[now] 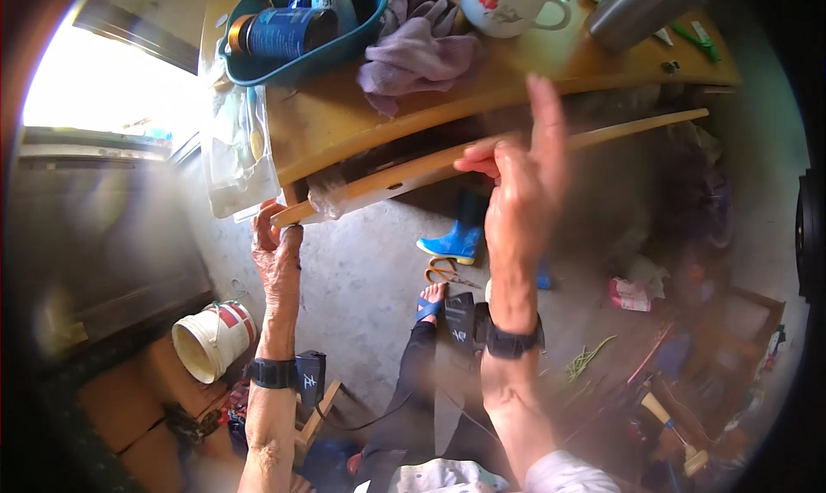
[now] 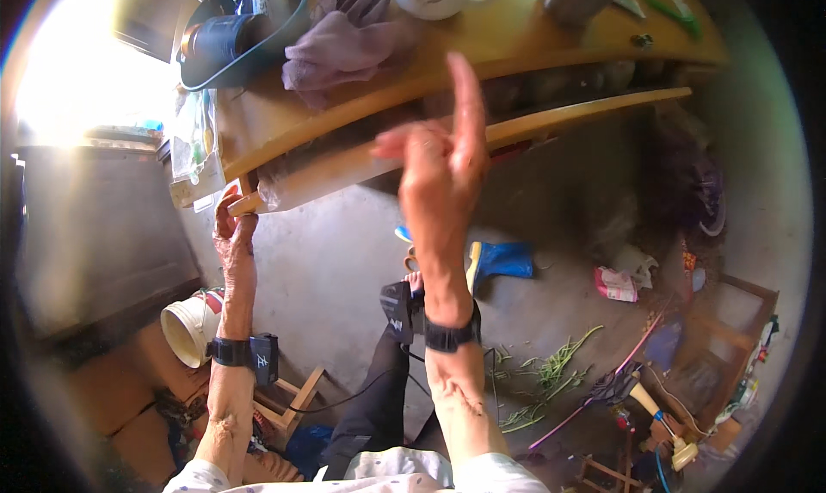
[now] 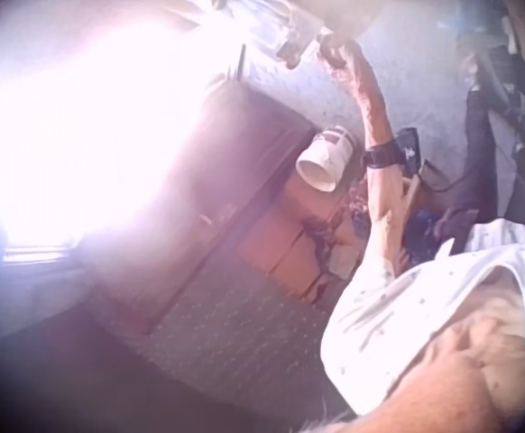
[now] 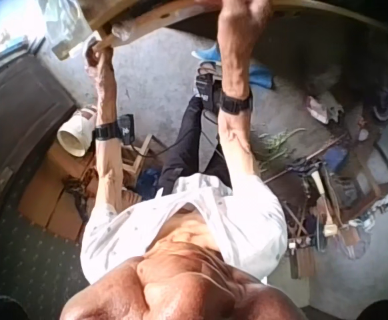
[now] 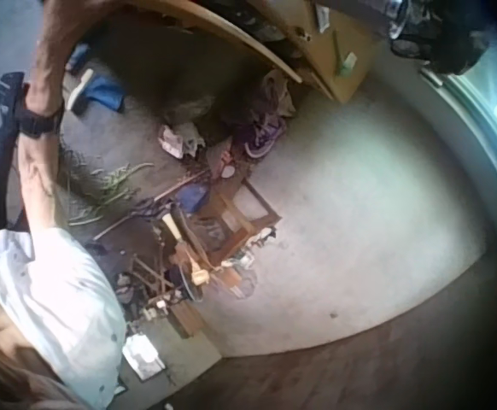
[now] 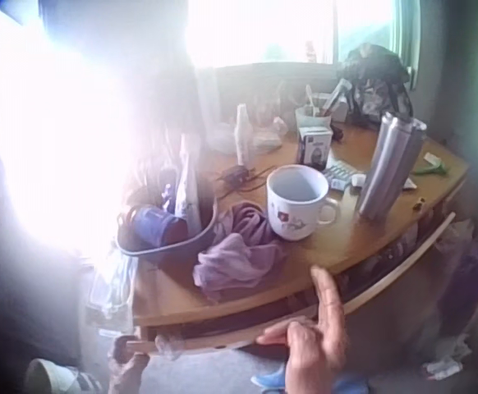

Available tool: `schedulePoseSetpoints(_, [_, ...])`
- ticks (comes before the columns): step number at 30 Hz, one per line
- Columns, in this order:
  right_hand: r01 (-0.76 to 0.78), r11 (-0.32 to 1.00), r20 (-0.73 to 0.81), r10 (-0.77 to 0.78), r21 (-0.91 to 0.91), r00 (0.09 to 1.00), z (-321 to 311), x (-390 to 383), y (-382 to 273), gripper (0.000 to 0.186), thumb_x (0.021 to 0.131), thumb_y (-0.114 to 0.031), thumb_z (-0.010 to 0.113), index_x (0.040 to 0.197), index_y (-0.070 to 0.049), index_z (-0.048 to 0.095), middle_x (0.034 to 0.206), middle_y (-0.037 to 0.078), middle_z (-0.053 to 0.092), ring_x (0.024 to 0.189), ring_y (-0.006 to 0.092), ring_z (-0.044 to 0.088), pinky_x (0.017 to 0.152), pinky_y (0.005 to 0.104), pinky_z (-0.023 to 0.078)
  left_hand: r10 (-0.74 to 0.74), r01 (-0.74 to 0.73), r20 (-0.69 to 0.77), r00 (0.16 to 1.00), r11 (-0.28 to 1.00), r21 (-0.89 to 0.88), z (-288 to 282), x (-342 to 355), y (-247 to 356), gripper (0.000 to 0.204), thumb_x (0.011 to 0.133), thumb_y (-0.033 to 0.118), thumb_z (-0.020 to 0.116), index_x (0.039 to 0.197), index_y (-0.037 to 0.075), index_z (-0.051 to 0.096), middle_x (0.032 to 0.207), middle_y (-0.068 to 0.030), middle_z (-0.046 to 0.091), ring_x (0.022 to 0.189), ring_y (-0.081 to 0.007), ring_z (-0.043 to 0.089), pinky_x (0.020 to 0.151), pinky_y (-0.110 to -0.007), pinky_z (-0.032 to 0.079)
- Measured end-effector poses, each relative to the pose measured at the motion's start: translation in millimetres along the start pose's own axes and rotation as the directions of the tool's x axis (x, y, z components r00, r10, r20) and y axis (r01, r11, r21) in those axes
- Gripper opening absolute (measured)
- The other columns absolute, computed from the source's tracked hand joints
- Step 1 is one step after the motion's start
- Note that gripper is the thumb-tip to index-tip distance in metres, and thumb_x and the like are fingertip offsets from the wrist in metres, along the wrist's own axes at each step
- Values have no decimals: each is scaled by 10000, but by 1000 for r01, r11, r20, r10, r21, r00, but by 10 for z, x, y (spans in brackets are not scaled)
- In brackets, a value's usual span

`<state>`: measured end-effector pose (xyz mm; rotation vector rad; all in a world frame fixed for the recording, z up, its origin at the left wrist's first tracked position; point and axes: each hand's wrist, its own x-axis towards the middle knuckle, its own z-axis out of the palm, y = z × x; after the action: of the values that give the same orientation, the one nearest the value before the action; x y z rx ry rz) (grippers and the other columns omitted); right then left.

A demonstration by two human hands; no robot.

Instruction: Repairing or cleaning the filter and vent of a kitchen range hood using various tools.

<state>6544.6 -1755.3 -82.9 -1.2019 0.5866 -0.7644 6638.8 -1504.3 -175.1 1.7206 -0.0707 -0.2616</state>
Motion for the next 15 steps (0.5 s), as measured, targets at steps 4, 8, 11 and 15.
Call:
schedulePoseSetpoints(4, [547,680,215,-513,-489,831,-19,-120,149,465,704,73,390,1154,-20,461,1083,146,526,738,209,552,660,283,466,-50,47,-25,998,993,-106,54,-67,92,324,735,-6,543,1050,48,493,1200,-58,400,1071,-178,436,869,-281,361])
schedulePoseSetpoints(8, [430,374,302,-355,-821,885,-357,121,357,411,651,78,440,1032,-37,544,1054,158,522,969,353,523,790,393,463,76,-75,-39,996,997,25,119,-17,25,359,685,-17,528,1038,38,496,1180,-72,406,1120,-220,426,860,-298,367])
schedulePoseSetpoints(11, [426,307,386,-185,-851,904,-407,201,307,331,665,44,453,975,-32,542,1031,169,516,882,369,540,744,406,464,33,-31,-43,999,998,48,116,-28,104,355,680,-15,514,1031,34,493,1167,-74,409,1120,-229,424,857,-297,366])
schedulePoseSetpoints(15, [469,230,450,-136,-853,883,-466,150,261,295,660,38,465,932,-38,549,979,142,539,817,358,553,681,407,470,-67,67,-13,998,997,29,106,-101,110,310,680,5,517,989,6,497,1154,-87,409,1103,-240,431,862,-294,361])
